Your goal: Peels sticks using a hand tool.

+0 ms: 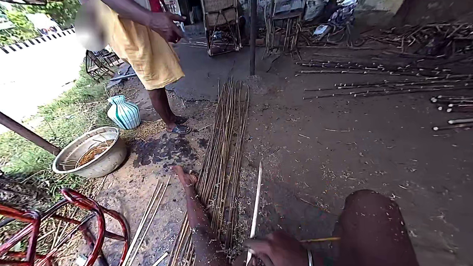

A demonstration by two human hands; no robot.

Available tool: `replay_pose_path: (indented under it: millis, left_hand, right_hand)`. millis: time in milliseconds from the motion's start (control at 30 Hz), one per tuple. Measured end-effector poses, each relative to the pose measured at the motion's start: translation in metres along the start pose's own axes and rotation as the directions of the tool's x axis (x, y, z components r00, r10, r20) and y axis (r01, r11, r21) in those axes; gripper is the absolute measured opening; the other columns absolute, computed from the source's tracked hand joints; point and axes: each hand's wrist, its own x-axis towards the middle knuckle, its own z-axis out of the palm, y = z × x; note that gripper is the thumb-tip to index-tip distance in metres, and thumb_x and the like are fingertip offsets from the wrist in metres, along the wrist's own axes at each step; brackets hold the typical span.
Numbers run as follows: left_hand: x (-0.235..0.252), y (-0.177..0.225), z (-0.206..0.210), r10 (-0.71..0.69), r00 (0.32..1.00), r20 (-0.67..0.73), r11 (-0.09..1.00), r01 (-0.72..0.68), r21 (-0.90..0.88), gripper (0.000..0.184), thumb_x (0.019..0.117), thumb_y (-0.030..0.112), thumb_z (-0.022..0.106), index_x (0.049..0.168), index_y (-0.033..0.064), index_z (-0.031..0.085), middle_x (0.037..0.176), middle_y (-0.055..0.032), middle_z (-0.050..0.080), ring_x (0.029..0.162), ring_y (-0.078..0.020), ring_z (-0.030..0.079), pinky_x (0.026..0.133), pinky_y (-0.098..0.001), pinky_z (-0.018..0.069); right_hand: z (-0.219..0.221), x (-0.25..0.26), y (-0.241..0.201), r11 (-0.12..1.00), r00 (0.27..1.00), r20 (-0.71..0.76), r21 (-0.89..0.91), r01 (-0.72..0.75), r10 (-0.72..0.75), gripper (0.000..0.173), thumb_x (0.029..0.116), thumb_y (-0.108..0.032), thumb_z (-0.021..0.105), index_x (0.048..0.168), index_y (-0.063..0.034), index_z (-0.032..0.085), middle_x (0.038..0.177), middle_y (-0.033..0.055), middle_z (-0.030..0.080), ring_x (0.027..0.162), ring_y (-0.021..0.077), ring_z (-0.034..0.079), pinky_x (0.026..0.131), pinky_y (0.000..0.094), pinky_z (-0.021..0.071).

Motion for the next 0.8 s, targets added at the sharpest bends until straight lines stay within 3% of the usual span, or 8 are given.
replay_pose_path:
  millis: [100,200,333,433,500,567,667,800]
  left_hand:
    - [-0.015,0.002,-0.005,0.002,1.0,0.002,1.0,-0.002,0.012,0.02,0.0951,0.012,0.063,0.102,-0.0026,0.075,0.059,-0.0031,0.061,0.046,-0.008,0.052,0.049,-0.0284,0.0481]
    - [-0.014,0.008,-0.001,0.073,0.989,-0.125,0.989,-0.056,0.135,0.021,0.0907,0.008,0.067,0.103,-0.0053,0.077,0.066,-0.0115,0.07,0.051,-0.0144,0.063,0.054,-0.0326,0.0557]
    - [-0.012,0.015,0.015,0.084,0.975,-0.207,0.973,-0.036,0.226,0.021,0.0878,0.01,0.066,0.093,-0.0062,0.078,0.073,-0.0156,0.073,0.059,-0.0226,0.07,0.061,-0.0386,0.0594]
    - [-0.017,0.014,0.011,0.107,0.966,-0.237,0.97,-0.05,0.237,0.022,0.0901,0.011,0.069,0.102,-0.0048,0.078,0.072,-0.0139,0.072,0.058,-0.0218,0.068,0.06,-0.0383,0.0595]
    - [-0.021,0.014,0.01,0.127,0.957,-0.26,0.963,-0.056,0.264,0.022,0.0884,0.01,0.072,0.104,-0.0048,0.078,0.071,-0.0135,0.072,0.057,-0.022,0.068,0.059,-0.0379,0.0594]
    - [-0.016,0.02,0.009,0.111,0.961,-0.255,0.962,-0.039,0.271,0.021,0.089,0.007,0.07,0.103,-0.0067,0.078,0.077,-0.0173,0.074,0.062,-0.0276,0.072,0.063,-0.042,0.06]
    - [-0.016,0.015,0.013,0.162,0.949,-0.272,0.941,-0.065,0.333,0.021,0.0876,0.008,0.068,0.098,-0.0062,0.079,0.075,-0.0178,0.074,0.063,-0.0293,0.073,0.062,-0.0426,0.0601]
    - [-0.024,-0.001,0.012,0.252,0.918,-0.307,0.905,-0.111,0.41,0.023,0.0868,0.012,0.071,0.103,-0.0019,0.08,0.07,-0.0136,0.07,0.061,-0.0258,0.07,0.06,-0.0381,0.0597]
  right_hand:
    - [-0.074,0.041,0.031,0.974,0.973,0.079,-0.081,-0.211,0.218,0.04,0.1109,-0.026,0.041,0.148,-0.0193,0.055,0.092,0.0177,0.071,0.086,0.038,0.069,0.078,0.0584,0.0528]
    - [-0.071,0.044,0.029,0.961,0.972,0.034,-0.159,-0.225,0.233,0.036,0.1099,-0.032,0.039,0.139,-0.0196,0.057,0.083,0.0142,0.069,0.081,0.0357,0.069,0.073,0.0561,0.0531]
    - [-0.013,-0.005,-0.015,0.99,0.97,0.208,-0.085,-0.112,0.127,0.036,0.109,-0.031,0.043,0.14,-0.0179,0.057,0.083,0.0217,0.068,0.08,0.0448,0.069,0.071,0.063,0.0529]
    - [-0.068,0.026,0.013,0.974,0.965,0.165,-0.129,-0.185,0.205,0.038,0.1108,-0.029,0.041,0.144,-0.0167,0.055,0.088,0.0195,0.07,0.085,0.0409,0.07,0.076,0.0595,0.0537]
    - [-0.075,0.038,0.026,0.959,0.962,0.126,-0.181,-0.219,0.243,0.033,0.1109,-0.031,0.04,0.136,-0.0158,0.056,0.081,0.0135,0.067,0.079,0.0347,0.069,0.072,0.0538,0.0537]
    - [-0.046,0.022,0.001,0.973,0.963,0.163,-0.117,-0.198,0.215,0.037,0.1105,-0.027,0.041,0.141,-0.0117,0.055,0.087,0.0219,0.069,0.085,0.0438,0.069,0.076,0.0615,0.0532]
    - [-0.009,-0.003,-0.021,0.988,0.959,0.242,-0.083,-0.128,0.145,0.032,0.1098,-0.03,0.041,0.133,-0.0141,0.056,0.081,0.0215,0.067,0.08,0.0452,0.069,0.07,0.0626,0.0532]
    - [-0.067,0.032,0.013,0.949,0.946,0.142,-0.161,-0.27,0.293,0.036,0.1113,-0.029,0.04,0.141,-0.0143,0.053,0.087,0.017,0.068,0.085,0.038,0.069,0.076,0.0557,0.0535]
